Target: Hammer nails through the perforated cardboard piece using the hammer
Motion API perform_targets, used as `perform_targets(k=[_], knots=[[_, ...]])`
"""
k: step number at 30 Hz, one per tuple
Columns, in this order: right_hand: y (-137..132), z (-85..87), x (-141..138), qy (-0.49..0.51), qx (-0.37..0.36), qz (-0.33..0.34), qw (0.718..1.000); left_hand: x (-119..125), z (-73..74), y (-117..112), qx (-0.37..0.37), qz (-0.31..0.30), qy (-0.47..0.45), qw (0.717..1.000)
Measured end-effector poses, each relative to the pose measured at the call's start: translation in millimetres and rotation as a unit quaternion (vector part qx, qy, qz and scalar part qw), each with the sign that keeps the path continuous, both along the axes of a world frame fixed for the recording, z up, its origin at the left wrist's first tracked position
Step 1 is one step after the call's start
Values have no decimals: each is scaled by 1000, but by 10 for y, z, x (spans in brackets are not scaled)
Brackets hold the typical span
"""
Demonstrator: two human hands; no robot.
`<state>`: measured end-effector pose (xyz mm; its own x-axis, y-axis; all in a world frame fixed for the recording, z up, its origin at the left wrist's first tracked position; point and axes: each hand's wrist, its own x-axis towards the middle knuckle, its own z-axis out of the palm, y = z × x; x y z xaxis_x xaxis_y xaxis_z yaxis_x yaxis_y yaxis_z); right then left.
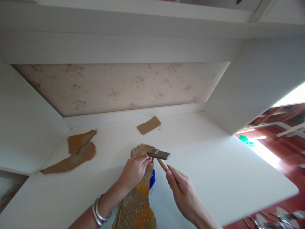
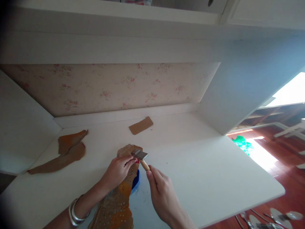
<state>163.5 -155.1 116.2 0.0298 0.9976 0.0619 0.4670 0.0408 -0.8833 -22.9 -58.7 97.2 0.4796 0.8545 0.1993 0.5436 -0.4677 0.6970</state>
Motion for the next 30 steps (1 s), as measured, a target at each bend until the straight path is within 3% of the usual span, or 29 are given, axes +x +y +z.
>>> perform_targets(k=[12, 25, 30], knots=[[5, 33, 43, -23, 7, 11, 1000, 9, -60, 0, 20, -8, -29, 999], [39, 130, 81, -20, -16, 21, 999, 11, 9, -26, 25, 8, -14, 1000], [74, 185, 121, -47, -29, 54, 997, 14, 6, -35, 9, 15, -5, 1000]])
